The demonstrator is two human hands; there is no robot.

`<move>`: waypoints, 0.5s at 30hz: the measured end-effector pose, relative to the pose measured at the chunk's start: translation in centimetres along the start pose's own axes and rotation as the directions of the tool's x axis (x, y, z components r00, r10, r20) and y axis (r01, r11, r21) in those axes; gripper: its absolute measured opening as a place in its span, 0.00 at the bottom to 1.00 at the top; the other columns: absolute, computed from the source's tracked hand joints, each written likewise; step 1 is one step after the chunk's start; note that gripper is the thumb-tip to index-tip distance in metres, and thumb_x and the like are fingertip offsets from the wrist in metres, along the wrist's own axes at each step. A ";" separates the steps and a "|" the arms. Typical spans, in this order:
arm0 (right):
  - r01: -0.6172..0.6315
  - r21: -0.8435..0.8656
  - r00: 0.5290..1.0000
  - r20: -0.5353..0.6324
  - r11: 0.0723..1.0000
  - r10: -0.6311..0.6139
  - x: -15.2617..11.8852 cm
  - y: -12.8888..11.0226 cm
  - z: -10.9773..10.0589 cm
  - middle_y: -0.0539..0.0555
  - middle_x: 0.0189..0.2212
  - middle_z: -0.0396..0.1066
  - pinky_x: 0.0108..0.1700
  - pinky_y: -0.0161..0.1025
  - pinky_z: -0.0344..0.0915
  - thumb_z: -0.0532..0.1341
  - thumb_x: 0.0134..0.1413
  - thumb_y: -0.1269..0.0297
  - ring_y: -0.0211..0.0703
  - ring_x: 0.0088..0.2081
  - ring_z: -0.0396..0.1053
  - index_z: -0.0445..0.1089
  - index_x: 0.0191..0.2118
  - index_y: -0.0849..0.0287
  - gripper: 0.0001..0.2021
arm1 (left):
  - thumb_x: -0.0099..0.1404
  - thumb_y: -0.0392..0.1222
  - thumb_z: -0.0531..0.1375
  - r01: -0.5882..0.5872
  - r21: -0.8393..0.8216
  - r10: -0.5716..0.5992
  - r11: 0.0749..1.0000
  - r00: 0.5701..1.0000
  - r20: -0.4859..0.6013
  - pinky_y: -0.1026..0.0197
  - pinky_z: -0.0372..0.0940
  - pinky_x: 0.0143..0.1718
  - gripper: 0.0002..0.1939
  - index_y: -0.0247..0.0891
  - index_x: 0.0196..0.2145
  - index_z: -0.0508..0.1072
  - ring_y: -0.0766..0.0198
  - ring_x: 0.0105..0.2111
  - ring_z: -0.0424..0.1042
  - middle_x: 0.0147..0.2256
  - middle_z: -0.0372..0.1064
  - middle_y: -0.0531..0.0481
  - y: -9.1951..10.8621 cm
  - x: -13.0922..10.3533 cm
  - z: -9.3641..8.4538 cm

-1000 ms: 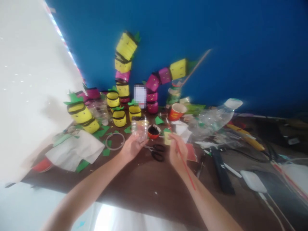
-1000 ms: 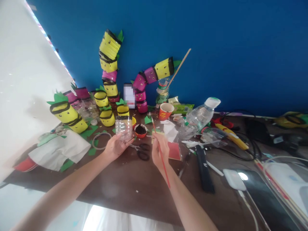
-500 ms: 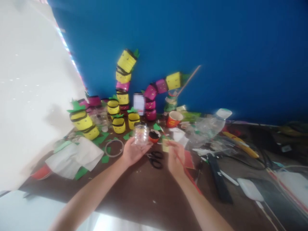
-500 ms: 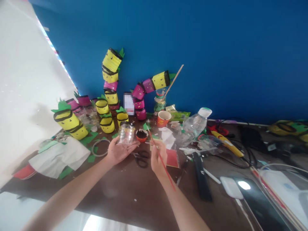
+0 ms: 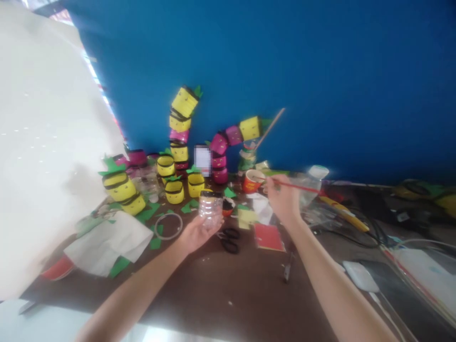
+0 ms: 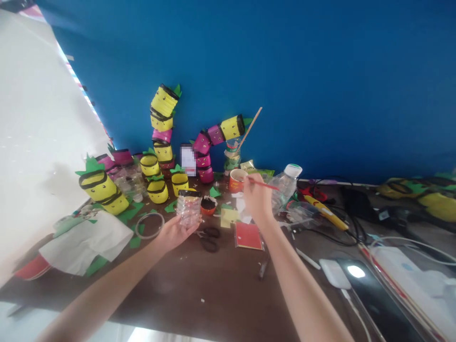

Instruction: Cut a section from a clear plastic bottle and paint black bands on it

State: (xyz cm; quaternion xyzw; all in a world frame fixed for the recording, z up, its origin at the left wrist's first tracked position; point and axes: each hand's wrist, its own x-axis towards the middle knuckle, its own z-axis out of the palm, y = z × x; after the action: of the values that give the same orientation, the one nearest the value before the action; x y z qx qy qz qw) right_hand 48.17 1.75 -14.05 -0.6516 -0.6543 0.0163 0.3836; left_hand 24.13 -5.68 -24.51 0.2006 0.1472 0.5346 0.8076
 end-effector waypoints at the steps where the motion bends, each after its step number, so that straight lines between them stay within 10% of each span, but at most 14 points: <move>1: -0.009 -0.016 0.999 0.034 1.000 0.009 1.3 -0.1 0.2 0.59 0.32 0.75 0.41 0.43 0.66 0.53 0.57 0.63 0.50 0.36 0.72 0.68 0.38 0.59 0.09 | 0.59 0.36 0.60 0.001 0.003 -0.001 1.000 1.000 0.005 0.50 0.53 0.60 0.20 0.30 0.50 0.70 0.54 0.51 0.70 0.47 0.74 0.40 0.0 0.0 0.0; 15: -0.078 -0.240 0.925 0.344 0.968 0.160 10.4 -1.6 1.2 0.65 0.32 0.76 0.45 0.43 0.66 0.54 0.58 0.61 0.56 0.43 0.73 0.73 0.29 0.63 0.14 | 0.57 0.35 0.61 0.035 -0.011 -0.036 0.999 0.997 -0.069 0.49 0.57 0.57 0.16 0.29 0.44 0.73 0.54 0.44 0.74 0.43 0.75 0.39 0.1 0.5 -0.1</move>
State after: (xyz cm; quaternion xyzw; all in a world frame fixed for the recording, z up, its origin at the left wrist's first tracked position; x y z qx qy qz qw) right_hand 47.72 11.06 -9.04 -0.7149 -0.6702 0.0858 0.1803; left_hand 24.19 -5.18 -24.51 0.1752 0.1760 0.5276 0.8124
